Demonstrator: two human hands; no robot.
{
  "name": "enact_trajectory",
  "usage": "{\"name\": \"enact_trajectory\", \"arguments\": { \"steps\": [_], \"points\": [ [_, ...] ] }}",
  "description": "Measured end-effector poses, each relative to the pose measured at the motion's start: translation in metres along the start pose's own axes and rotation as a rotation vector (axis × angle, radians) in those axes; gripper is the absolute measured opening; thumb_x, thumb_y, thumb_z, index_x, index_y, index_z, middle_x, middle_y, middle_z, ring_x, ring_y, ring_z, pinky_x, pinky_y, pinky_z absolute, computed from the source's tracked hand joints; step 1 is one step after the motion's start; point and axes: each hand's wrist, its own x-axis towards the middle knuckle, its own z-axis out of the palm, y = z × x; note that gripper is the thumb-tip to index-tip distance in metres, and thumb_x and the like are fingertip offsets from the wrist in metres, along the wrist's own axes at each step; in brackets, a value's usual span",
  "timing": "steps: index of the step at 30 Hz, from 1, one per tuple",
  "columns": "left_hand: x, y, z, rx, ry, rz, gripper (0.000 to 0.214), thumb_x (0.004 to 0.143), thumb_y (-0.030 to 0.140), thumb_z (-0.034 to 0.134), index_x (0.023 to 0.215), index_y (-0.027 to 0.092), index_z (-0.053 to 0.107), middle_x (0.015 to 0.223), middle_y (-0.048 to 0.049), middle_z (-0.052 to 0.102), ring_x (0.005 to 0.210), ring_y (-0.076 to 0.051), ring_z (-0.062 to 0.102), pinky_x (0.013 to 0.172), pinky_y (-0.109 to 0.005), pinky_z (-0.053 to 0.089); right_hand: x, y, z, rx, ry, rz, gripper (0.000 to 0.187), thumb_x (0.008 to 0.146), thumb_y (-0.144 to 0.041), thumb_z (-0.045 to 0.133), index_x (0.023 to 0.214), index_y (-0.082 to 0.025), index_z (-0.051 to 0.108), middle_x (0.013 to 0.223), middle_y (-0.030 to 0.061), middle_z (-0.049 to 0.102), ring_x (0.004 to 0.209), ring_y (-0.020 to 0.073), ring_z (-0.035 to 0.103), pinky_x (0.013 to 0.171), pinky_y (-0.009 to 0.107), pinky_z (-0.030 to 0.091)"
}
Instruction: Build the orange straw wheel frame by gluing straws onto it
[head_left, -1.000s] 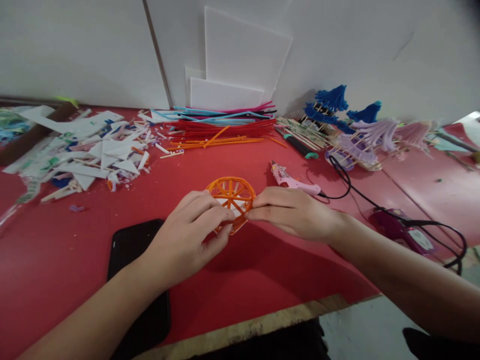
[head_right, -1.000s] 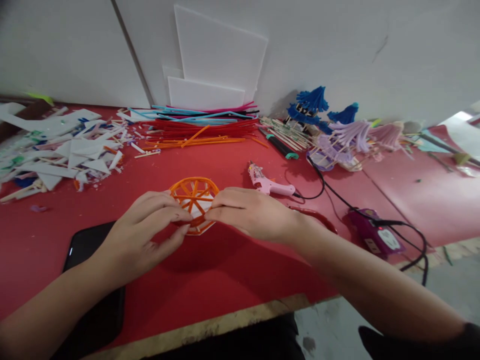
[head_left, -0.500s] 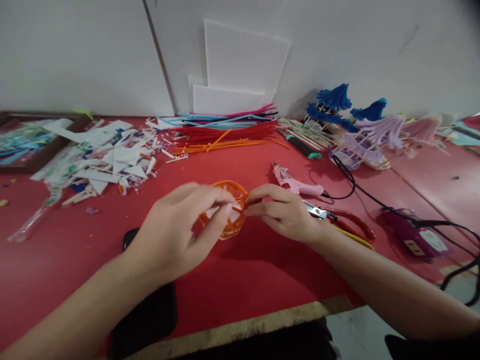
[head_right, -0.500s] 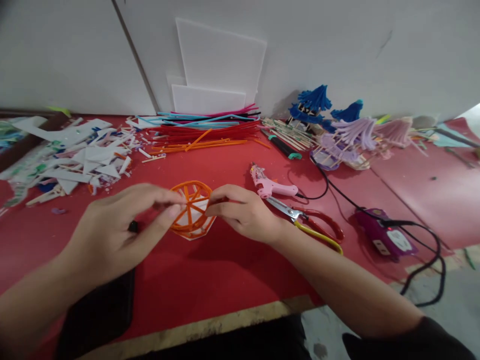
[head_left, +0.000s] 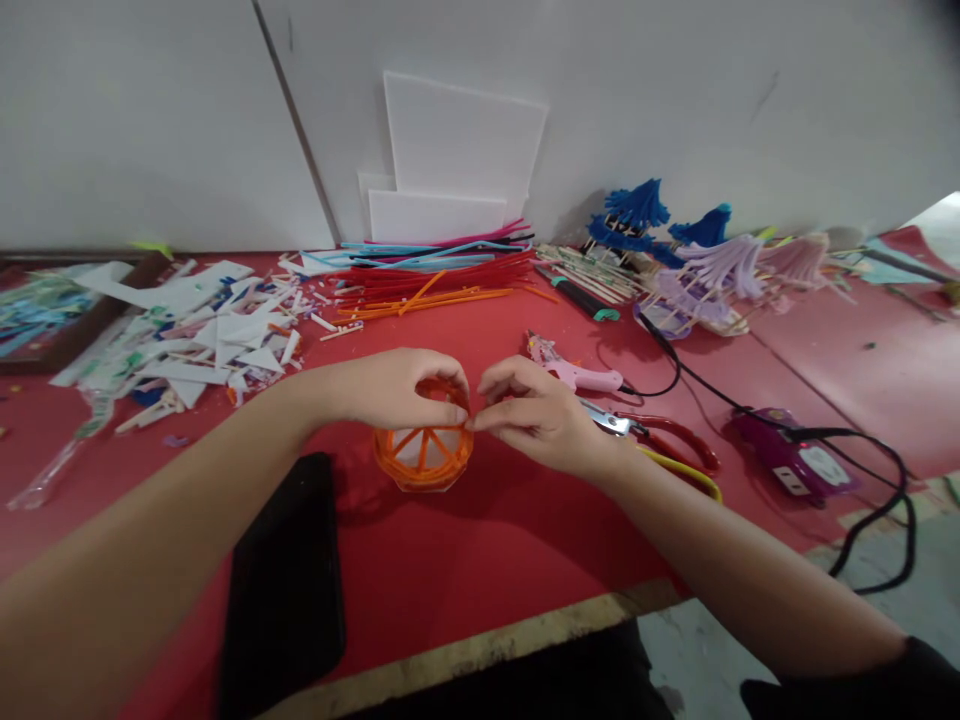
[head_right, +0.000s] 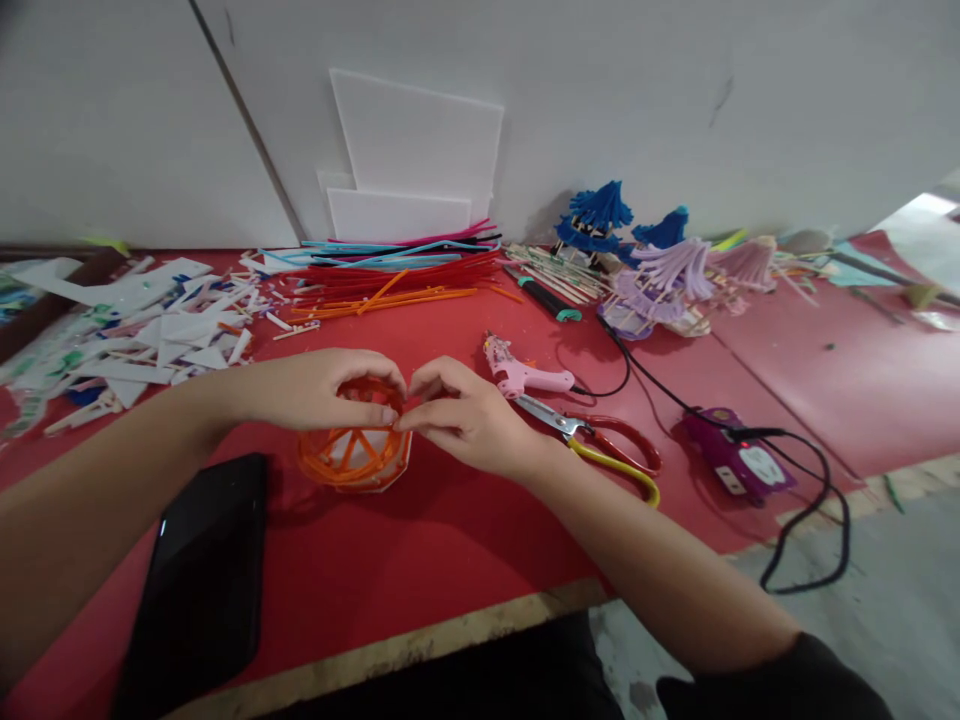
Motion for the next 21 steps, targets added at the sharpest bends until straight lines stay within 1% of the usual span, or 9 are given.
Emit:
{"name": "enact_trajectory", "arguments": {
  "steps": [3, 6, 8, 13, 15, 18, 20, 21],
  "points": [
    [-0.004, -0.002, -0.002, -0.027, -0.054, 0.006, 0.027, 0.074, 0.032, 0.057, 0.098, 0.023, 0.065, 0.098, -0.0014, 0.069, 0.088, -0.019, 0.064, 0.074, -0.026, 0.048, 0.002, -0.001, 0.001, -0.010, -0.028, -0.016, 0.019, 0.086, -0.011, 0.053, 0.087, -0.021, 0.069, 0.100, 0.0064, 0.053, 0.094, 0.0137, 0.056, 0.076, 0.030, 0.052],
    [-0.008, -0.004, -0.002, -0.134, -0.130, -0.001, 0.028, 0.075, 0.031, 0.055, 0.099, 0.021, 0.065, 0.100, -0.0008, 0.068, 0.092, -0.018, 0.062, 0.079, -0.024, 0.046, 0.006, -0.002, 0.002, 0.011, -0.040, -0.019, 0.018, 0.085, -0.010, 0.054, 0.085, -0.020, 0.070, 0.103, 0.0074, 0.052, 0.098, 0.0151, 0.055, 0.080, 0.032, 0.051],
    [-0.011, -0.005, 0.001, -0.218, -0.144, -0.033, 0.028, 0.075, 0.033, 0.056, 0.099, 0.021, 0.065, 0.100, -0.0002, 0.067, 0.092, -0.017, 0.062, 0.080, -0.023, 0.045, 0.008, -0.004, 0.002, 0.052, -0.051, 0.016, 0.020, 0.083, -0.008, 0.053, 0.085, -0.019, 0.070, 0.105, 0.0082, 0.050, 0.099, 0.0154, 0.054, 0.081, 0.031, 0.051],
    [-0.017, -0.005, 0.011, -0.320, -0.012, -0.145, 0.030, 0.071, 0.040, 0.062, 0.093, 0.020, 0.065, 0.098, -0.0020, 0.065, 0.090, -0.019, 0.060, 0.079, -0.026, 0.044, 0.009, -0.008, -0.002, 0.105, -0.069, 0.136, 0.034, 0.076, 0.001, 0.048, 0.085, -0.022, 0.071, 0.111, 0.0074, 0.050, 0.103, 0.0170, 0.053, 0.090, 0.038, 0.048],
    [-0.020, -0.005, 0.015, -0.342, 0.007, -0.161, 0.031, 0.070, 0.042, 0.063, 0.092, 0.021, 0.065, 0.096, -0.0019, 0.065, 0.088, -0.019, 0.060, 0.077, -0.026, 0.044, 0.007, -0.009, -0.002, 0.109, -0.082, 0.173, 0.041, 0.073, 0.003, 0.045, 0.089, -0.024, 0.072, 0.111, 0.0071, 0.050, 0.105, 0.0175, 0.052, 0.092, 0.039, 0.046],
    [-0.023, -0.005, 0.020, -0.375, 0.044, -0.185, 0.029, 0.071, 0.041, 0.062, 0.091, 0.020, 0.063, 0.092, -0.0013, 0.065, 0.085, -0.019, 0.060, 0.075, -0.026, 0.045, 0.004, -0.012, -0.003, 0.122, -0.129, 0.219, 0.051, 0.070, 0.005, 0.041, 0.096, -0.027, 0.072, 0.114, 0.0060, 0.052, 0.110, 0.0170, 0.050, 0.095, 0.039, 0.044],
    [-0.025, -0.004, 0.024, -0.406, 0.080, -0.208, 0.026, 0.072, 0.040, 0.060, 0.089, 0.019, 0.062, 0.089, -0.0013, 0.065, 0.081, -0.018, 0.060, 0.072, -0.027, 0.045, 0.003, -0.012, -0.006, 0.136, -0.183, 0.262, 0.052, 0.072, 0.003, 0.042, 0.103, -0.028, 0.071, 0.116, 0.0060, 0.053, 0.113, 0.0164, 0.050, 0.096, 0.038, 0.044],
    [-0.026, -0.004, 0.026, -0.423, 0.100, -0.218, 0.026, 0.073, 0.041, 0.059, 0.087, 0.019, 0.061, 0.087, -0.0013, 0.065, 0.080, -0.018, 0.060, 0.071, -0.027, 0.045, 0.003, -0.012, -0.009, 0.130, -0.198, 0.319, 0.049, 0.075, -0.001, 0.044, 0.107, -0.027, 0.069, 0.117, 0.0058, 0.054, 0.113, 0.0160, 0.051, 0.097, 0.036, 0.043]
  ]
}}
